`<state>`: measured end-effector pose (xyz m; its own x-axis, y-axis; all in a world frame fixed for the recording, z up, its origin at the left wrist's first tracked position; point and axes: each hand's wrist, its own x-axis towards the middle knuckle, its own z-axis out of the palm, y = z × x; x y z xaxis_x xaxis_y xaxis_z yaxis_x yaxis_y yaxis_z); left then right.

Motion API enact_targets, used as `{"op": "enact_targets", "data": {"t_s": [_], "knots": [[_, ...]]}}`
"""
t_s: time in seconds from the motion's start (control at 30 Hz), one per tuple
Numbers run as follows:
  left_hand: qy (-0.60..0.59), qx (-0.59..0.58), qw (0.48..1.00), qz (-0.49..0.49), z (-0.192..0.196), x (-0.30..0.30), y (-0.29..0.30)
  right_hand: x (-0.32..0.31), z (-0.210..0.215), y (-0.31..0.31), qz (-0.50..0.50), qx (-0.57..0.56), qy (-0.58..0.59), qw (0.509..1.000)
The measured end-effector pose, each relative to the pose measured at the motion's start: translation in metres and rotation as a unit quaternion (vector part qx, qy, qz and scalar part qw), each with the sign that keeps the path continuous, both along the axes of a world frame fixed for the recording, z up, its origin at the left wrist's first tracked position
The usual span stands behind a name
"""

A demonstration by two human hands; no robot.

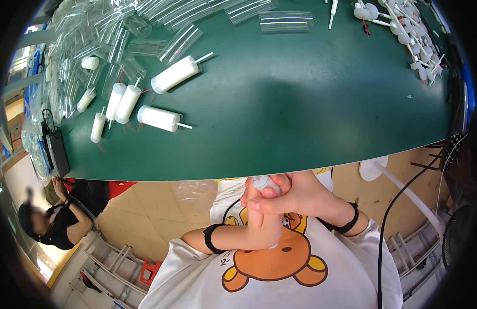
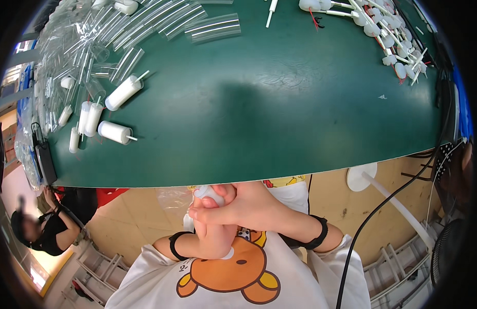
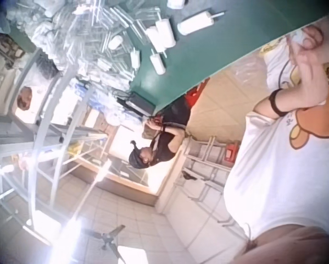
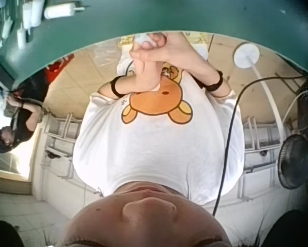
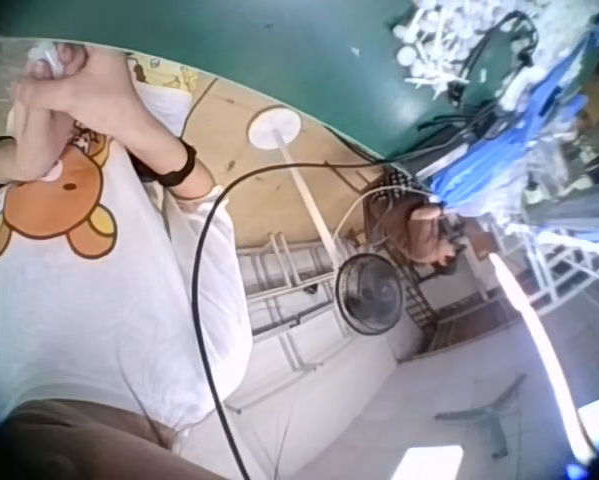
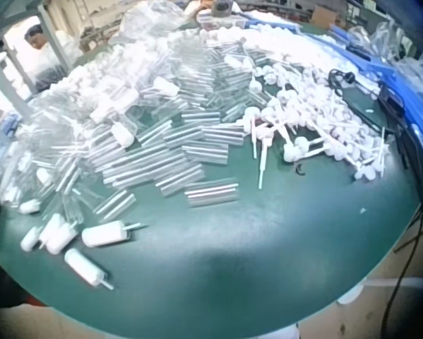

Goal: Assembling small white and clear plastic tubes and plunger components on a workbench.

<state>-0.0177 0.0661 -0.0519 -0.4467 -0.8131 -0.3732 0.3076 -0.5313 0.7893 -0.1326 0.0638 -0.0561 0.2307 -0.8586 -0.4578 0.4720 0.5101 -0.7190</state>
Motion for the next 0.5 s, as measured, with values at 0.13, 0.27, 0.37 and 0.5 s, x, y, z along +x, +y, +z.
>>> {"op": "enact_targets", "data": {"t_s": [0.13, 0.27, 0.37, 0.5], "knots": [[-0.024, 0.023, 0.999, -0.023, 0.006, 0.004, -0.004, 0.001, 0.002, -0.003, 0.007, 0.021, 0.005, 1.0], [-0.045, -0.021, 0.989, -0.139, 0.002, 0.021, -0.024, 0.015, 0.005, 0.001, -0.085, 0.011, 0.013, 0.996], [-0.046, 0.008, 0.977, -0.208, 0.006, 0.033, -0.034, 0.033, -0.003, 0.01, -0.112, 0.005, -0.042, 0.993], [-0.082, 0.038, 0.968, -0.235, 0.012, 0.037, -0.041, 0.039, 0.001, 0.013, -0.118, 0.049, -0.078, 0.989]]}}
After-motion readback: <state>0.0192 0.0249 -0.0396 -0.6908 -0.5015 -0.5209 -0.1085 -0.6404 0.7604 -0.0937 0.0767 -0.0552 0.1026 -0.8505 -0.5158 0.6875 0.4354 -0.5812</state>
